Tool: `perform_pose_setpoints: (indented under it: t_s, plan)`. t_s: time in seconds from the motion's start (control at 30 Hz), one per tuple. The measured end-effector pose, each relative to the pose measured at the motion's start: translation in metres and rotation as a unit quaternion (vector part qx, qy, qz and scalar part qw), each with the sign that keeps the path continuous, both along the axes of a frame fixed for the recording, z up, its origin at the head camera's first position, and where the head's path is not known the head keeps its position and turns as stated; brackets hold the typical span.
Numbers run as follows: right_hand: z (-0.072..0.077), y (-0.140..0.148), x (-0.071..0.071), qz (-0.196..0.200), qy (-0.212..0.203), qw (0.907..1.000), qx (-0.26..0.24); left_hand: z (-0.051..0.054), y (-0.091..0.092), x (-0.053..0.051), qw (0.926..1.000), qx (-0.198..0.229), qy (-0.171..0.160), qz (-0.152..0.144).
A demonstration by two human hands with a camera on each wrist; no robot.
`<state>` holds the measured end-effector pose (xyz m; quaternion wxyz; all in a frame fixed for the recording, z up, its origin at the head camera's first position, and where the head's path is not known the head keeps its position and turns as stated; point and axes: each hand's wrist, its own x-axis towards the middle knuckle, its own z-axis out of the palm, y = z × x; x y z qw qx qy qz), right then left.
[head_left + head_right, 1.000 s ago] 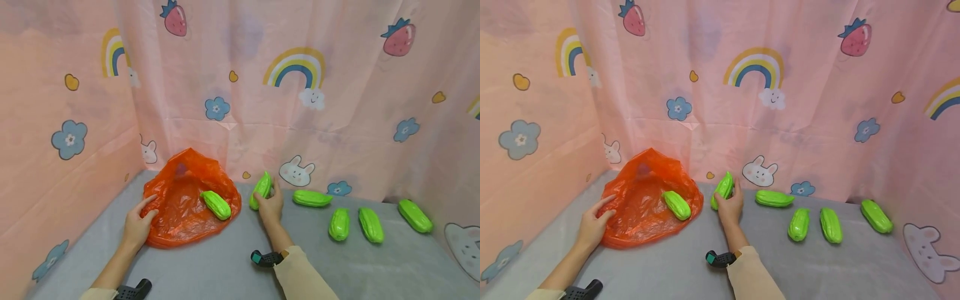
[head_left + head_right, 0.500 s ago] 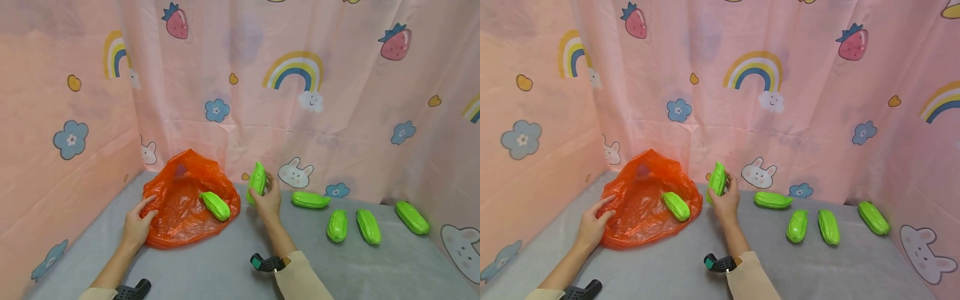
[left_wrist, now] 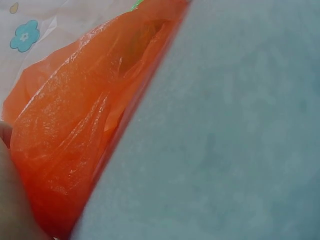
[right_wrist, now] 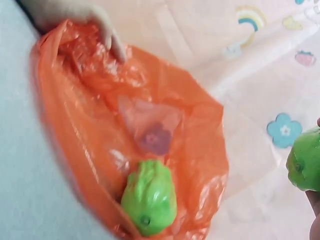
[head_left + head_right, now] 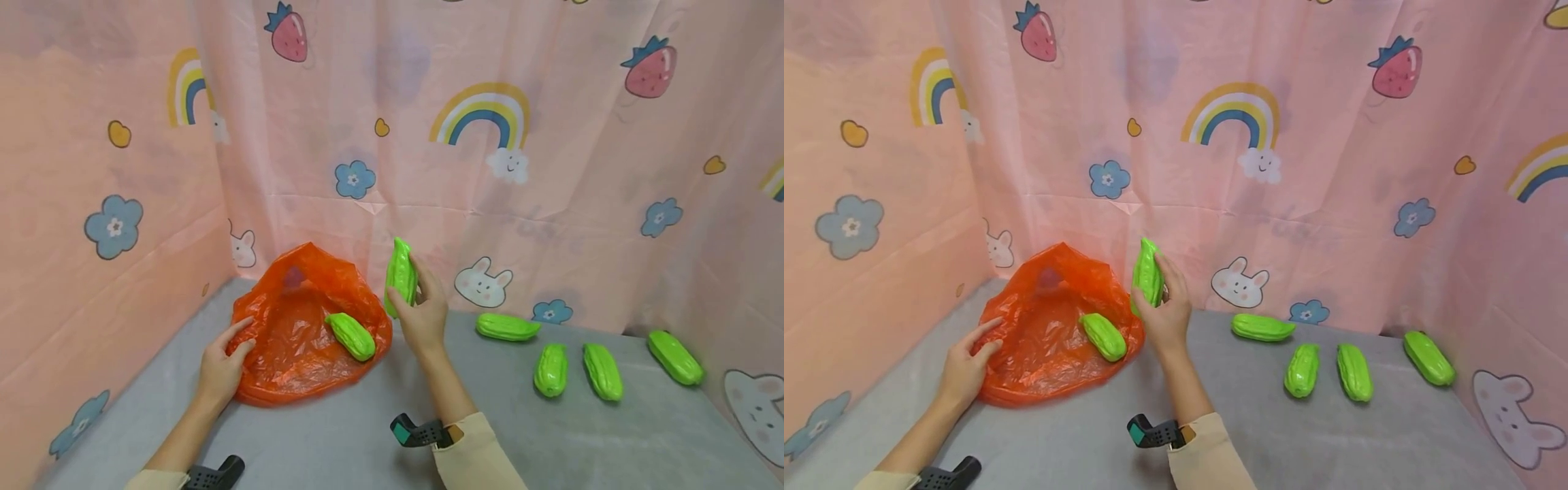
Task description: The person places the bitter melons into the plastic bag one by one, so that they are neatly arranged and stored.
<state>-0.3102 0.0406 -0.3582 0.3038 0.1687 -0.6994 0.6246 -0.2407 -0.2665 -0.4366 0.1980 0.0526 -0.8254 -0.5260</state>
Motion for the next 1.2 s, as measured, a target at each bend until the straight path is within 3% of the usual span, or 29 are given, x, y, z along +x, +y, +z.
perform_pose_setpoints:
  t_s: [0.13,0.37,0.6,0.77,0.97,1.2]
  plan:
    - [0.008,-0.004,0.005,0.026,0.023,0.9994,-0.002,-0.001,0.002,-0.001,1.0000,0.003,0.008,-0.001]
    - [0.015,-0.007,0.014,0.059,0.019,0.9979,0.018,-0.003,0.002,-0.004,0.9996,-0.018,0.019,0.011]
    - [0.016,-0.013,0.020,0.080,0.027,0.9953,0.048,-0.002,0.001,-0.004,0.9997,-0.020,0.017,0.001]
    - [0.012,-0.021,0.021,0.092,0.019,0.9931,0.070,-0.002,0.000,-0.004,0.9995,-0.024,0.018,0.001]
    - [0.002,-0.030,0.020,0.088,0.052,0.9890,0.107,-0.002,0.000,-0.004,0.9995,-0.022,0.023,-0.002]
    - [-0.010,-0.042,0.018,0.092,0.063,0.9838,0.140,-0.003,-0.002,-0.003,0.9997,-0.015,0.019,-0.007]
